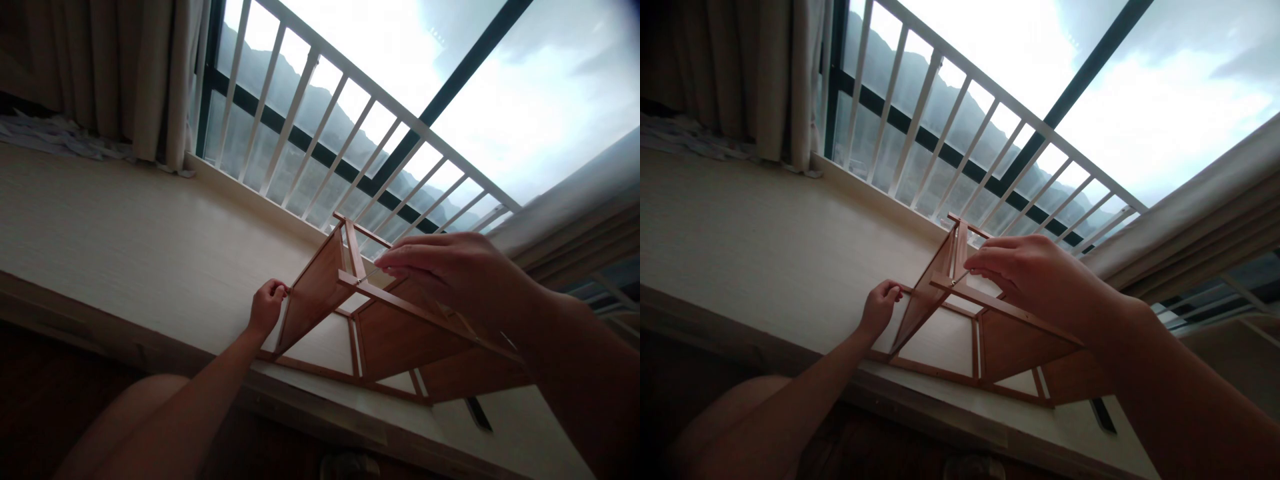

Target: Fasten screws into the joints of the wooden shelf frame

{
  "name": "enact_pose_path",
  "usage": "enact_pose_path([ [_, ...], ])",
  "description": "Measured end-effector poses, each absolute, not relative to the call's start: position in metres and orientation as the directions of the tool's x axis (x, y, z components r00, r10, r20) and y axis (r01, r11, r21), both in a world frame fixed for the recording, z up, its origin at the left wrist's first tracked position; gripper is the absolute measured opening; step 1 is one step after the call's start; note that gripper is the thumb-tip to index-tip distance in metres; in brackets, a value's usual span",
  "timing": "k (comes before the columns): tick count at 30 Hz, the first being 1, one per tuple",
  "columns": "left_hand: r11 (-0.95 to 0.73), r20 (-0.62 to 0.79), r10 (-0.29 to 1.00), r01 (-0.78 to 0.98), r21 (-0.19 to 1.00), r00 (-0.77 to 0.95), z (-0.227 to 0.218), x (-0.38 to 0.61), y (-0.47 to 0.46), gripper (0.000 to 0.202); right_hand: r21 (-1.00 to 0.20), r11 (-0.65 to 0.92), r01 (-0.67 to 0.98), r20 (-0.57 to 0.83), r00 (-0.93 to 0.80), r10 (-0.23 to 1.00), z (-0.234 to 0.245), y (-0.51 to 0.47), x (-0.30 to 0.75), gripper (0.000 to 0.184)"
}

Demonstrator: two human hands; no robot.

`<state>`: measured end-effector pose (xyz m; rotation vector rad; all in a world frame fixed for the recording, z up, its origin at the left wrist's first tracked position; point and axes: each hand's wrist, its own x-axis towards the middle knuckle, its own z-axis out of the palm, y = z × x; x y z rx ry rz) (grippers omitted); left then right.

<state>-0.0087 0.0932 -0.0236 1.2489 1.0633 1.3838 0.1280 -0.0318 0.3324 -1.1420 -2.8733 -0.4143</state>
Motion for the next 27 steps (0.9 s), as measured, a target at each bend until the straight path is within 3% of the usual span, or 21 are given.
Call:
enact_pose_path([
  [16, -0.166, 0.165, 0.986, -0.086, 0.982, -0.023, -0.0230, -0.0073, 0.0924, 0.020, 0.239, 0.685, 0.688, 0.131, -0.722, 0.680, 0.3317, -0.0385, 0.1291, 0.023],
  [27, -0.168, 0.168, 0.986, -0.109, 0.980, -0.015, -0.0264, -0.0020, 0.0929, 0.020, 0.230, 0.748, 0.623, 0.053, -0.775, 0.630, 0.3379, -0.0352, 0.1314, 0.034],
])
